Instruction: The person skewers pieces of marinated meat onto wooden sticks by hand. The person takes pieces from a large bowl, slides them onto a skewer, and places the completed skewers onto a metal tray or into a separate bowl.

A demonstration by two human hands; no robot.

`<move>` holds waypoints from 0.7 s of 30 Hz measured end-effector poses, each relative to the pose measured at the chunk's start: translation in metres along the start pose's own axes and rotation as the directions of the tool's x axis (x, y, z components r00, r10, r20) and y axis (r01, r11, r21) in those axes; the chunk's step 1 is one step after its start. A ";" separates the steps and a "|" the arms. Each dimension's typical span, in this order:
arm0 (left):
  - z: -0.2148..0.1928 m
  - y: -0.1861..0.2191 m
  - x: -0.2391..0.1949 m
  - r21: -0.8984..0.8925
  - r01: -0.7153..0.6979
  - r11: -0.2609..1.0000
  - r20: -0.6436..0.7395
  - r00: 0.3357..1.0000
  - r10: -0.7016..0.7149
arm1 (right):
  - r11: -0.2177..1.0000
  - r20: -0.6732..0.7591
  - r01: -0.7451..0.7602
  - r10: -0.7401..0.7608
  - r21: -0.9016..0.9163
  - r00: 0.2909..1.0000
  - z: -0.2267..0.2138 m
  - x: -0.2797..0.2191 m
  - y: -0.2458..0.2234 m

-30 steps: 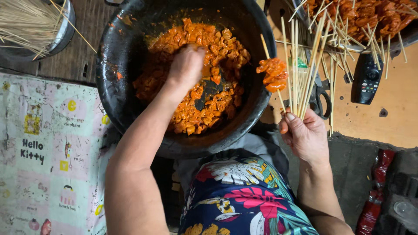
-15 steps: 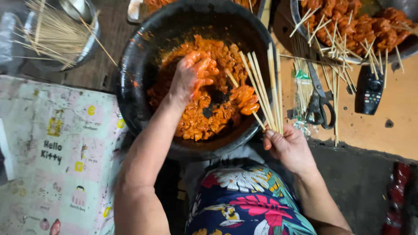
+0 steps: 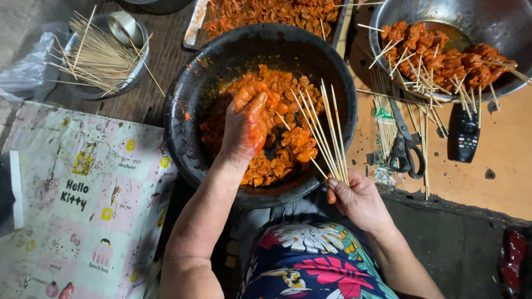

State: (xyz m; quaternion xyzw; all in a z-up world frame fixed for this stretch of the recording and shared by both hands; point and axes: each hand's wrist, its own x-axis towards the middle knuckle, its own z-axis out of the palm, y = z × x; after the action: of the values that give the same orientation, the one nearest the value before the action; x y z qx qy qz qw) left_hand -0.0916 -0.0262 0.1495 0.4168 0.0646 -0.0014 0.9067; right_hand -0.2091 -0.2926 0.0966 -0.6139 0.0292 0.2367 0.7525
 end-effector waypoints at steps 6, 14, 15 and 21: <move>0.005 0.004 -0.011 0.092 0.034 0.995 -0.062 0.998 -0.028 | 0.998 -0.019 -0.036 0.037 0.052 0.999 0.003 0.002 0.002; 0.003 0.006 -0.029 0.477 -0.174 0.862 0.031 0.983 0.181 | 0.998 0.012 -0.054 0.053 0.044 0.999 0.009 0.004 0.005; 0.001 0.005 -0.032 0.548 -0.227 0.805 0.073 0.972 0.225 | 0.998 0.019 -0.048 0.047 0.043 0.999 0.009 0.003 0.006; -0.013 -0.009 -0.040 0.574 -0.417 0.705 0.217 0.907 0.361 | 1.000 0.041 -0.004 0.003 0.011 0.999 0.013 0.001 0.013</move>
State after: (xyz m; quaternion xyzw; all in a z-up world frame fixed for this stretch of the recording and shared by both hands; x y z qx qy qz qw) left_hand -0.1329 -0.0244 0.1392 0.6891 -0.0686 0.1509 0.7055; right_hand -0.2162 -0.2782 0.0873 -0.6048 0.0162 0.2503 0.7558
